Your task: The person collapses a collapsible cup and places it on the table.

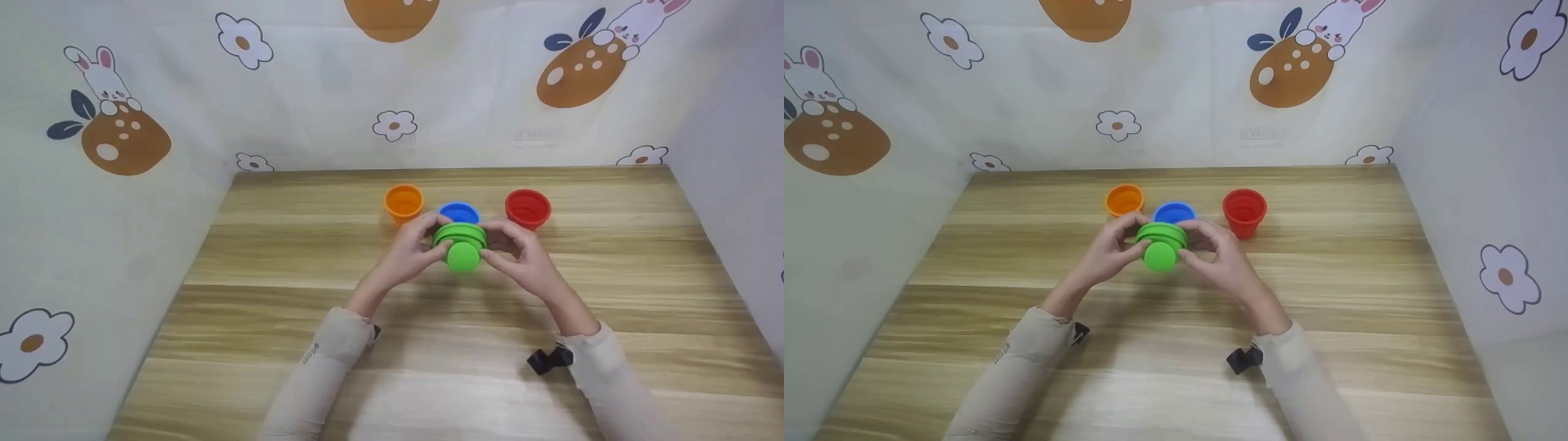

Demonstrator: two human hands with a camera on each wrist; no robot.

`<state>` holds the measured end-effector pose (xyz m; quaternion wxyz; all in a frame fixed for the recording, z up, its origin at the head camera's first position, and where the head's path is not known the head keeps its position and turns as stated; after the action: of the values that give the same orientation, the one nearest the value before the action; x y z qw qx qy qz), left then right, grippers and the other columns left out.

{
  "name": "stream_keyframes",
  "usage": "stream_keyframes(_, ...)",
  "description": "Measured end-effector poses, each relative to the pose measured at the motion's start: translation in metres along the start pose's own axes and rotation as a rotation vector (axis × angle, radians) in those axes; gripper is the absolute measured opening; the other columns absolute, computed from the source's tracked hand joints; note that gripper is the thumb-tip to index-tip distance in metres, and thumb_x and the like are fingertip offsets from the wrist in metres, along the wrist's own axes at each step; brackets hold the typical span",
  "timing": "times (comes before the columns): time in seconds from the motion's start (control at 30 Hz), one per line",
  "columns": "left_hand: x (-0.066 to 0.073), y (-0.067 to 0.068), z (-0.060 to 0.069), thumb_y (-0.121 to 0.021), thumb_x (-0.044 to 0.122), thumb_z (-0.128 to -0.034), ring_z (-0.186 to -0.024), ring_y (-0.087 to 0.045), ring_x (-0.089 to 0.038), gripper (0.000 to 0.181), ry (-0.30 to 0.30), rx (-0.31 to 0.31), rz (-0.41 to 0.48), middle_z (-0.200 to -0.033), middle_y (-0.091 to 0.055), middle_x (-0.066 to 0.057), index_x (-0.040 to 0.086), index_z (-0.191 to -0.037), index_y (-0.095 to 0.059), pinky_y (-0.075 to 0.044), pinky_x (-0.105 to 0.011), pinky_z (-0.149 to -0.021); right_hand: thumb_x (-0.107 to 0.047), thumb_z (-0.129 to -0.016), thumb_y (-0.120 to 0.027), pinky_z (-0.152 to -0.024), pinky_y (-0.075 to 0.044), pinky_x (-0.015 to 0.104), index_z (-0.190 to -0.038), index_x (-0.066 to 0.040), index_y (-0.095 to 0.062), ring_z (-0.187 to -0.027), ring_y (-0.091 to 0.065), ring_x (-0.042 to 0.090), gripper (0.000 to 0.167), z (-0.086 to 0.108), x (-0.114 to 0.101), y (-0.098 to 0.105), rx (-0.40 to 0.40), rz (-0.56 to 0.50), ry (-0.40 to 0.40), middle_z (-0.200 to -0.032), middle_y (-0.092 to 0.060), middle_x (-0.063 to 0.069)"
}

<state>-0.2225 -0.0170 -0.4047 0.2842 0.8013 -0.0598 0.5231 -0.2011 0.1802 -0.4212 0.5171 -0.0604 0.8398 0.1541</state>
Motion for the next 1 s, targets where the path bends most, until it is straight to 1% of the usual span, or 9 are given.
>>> stream_keyframes(0.17,0.0000,-0.0004,-0.0010,-0.061,0.002,-0.0935,-0.103,-0.061,-0.022,0.020,0.003,0.022,-0.015,-0.110,-0.065,-0.019,-0.004,-0.112,-0.061,-0.056,-0.034,-0.094,0.013,-0.086,-0.066,-0.085,-0.058,0.019,-0.120,0.010,-0.060,-0.097,-0.067,0.006,0.035,-0.0006,-0.0006,-0.0025,0.034,0.013,0.001,-0.106,-0.069,-0.010)
stream_keyframes(0.3,-0.0002,-0.0012,-0.0023,-0.060,0.005,-0.0959,-0.104,-0.061,-0.021,0.020,0.030,0.025,-0.010,-0.112,-0.065,-0.018,-0.004,-0.114,-0.061,-0.055,-0.038,-0.098,0.014,-0.085,-0.066,-0.083,-0.058,0.020,-0.118,0.010,-0.061,-0.093,-0.067,0.006,0.033,-0.0019,-0.0018,-0.0037,0.079,0.023,-0.010,-0.104,-0.069,-0.010)
stream_keyframes(0.4,-0.0001,-0.0018,-0.0027,-0.060,0.006,-0.0972,-0.105,-0.059,-0.021,0.021,0.043,0.017,0.025,-0.114,-0.063,-0.019,-0.004,-0.116,-0.060,-0.054,-0.042,-0.099,0.013,-0.085,-0.067,-0.082,-0.058,0.019,-0.116,0.010,-0.061,-0.091,-0.067,0.007,0.032,-0.0030,-0.0027,-0.0039,0.108,0.039,-0.018,-0.103,-0.069,-0.012)
stream_keyframes(0.47,0.0004,-0.0019,-0.0024,-0.058,0.005,-0.0970,-0.105,-0.058,-0.021,0.023,0.039,0.005,0.055,-0.115,-0.062,-0.020,-0.005,-0.117,-0.059,-0.053,-0.042,-0.099,0.012,-0.085,-0.067,-0.081,-0.057,0.018,-0.115,0.010,-0.062,-0.090,-0.067,0.007,0.030,-0.0035,-0.0035,-0.0039,0.126,0.053,-0.016,-0.103,-0.068,-0.014)
stream_keyframes(0.53,0.0009,-0.0018,-0.0016,-0.057,0.003,-0.0949,-0.107,-0.057,-0.020,0.026,0.036,-0.012,0.090,-0.117,-0.060,-0.022,-0.006,-0.120,-0.057,-0.053,-0.040,-0.100,0.011,-0.086,-0.067,-0.081,-0.057,0.017,-0.114,0.010,-0.062,-0.089,-0.067,0.007,0.029,-0.0044,-0.0038,-0.0035,0.142,0.066,-0.011,-0.102,-0.067,-0.015)
stream_keyframes(0.63,0.0011,-0.0019,-0.0003,-0.056,0.000,-0.0891,-0.108,-0.055,-0.017,0.035,0.031,-0.038,0.125,-0.120,-0.058,-0.022,-0.006,-0.123,-0.055,-0.054,-0.036,-0.098,0.012,-0.086,-0.066,-0.081,-0.057,0.017,-0.114,0.011,-0.062,-0.088,-0.066,0.006,0.028,-0.0050,-0.0042,-0.0031,0.160,0.081,-0.006,-0.102,-0.067,-0.015)
stream_keyframes(0.73,0.0008,-0.0019,0.0002,-0.056,-0.002,-0.0860,-0.108,-0.054,-0.015,0.039,0.027,-0.048,0.139,-0.121,-0.057,-0.022,-0.006,-0.124,-0.054,-0.056,-0.031,-0.093,0.012,-0.086,-0.066,-0.083,-0.058,0.018,-0.114,0.011,-0.062,-0.089,-0.066,0.004,0.029,-0.0054,-0.0041,-0.0028,0.163,0.078,-0.012,-0.102,-0.067,-0.015)
stream_keyframes(0.83,0.0008,-0.0016,-0.0005,-0.057,-0.003,-0.0859,-0.108,-0.055,-0.016,0.038,0.015,-0.035,0.133,-0.120,-0.057,-0.022,-0.006,-0.124,-0.054,-0.056,-0.027,-0.092,0.010,-0.087,-0.067,-0.084,-0.057,0.018,-0.116,0.011,-0.062,-0.091,-0.067,0.007,0.029,-0.0052,-0.0040,-0.0026,0.157,0.072,-0.017,-0.103,-0.067,-0.014)
stream_keyframes(1.0,0.0014,-0.0012,-0.0017,-0.057,-0.004,-0.0872,-0.111,-0.057,-0.021,0.035,0.006,0.001,0.110,-0.120,-0.058,-0.022,-0.007,-0.123,-0.055,-0.053,-0.027,-0.099,0.008,-0.089,-0.065,-0.086,-0.057,0.017,-0.119,0.010,-0.061,-0.094,-0.066,0.009,0.030,-0.0045,-0.0042,-0.0027,0.137,0.046,-0.015,-0.107,-0.068,-0.012)
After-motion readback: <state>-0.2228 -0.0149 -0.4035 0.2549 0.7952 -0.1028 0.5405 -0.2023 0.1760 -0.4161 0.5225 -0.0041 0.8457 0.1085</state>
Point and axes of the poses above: each hand's wrist, its own z-axis away from the middle knuckle, its own y-axis out of the back of the hand, x = y × z, the point moved 4 cm from there along -z, towards the middle knuckle
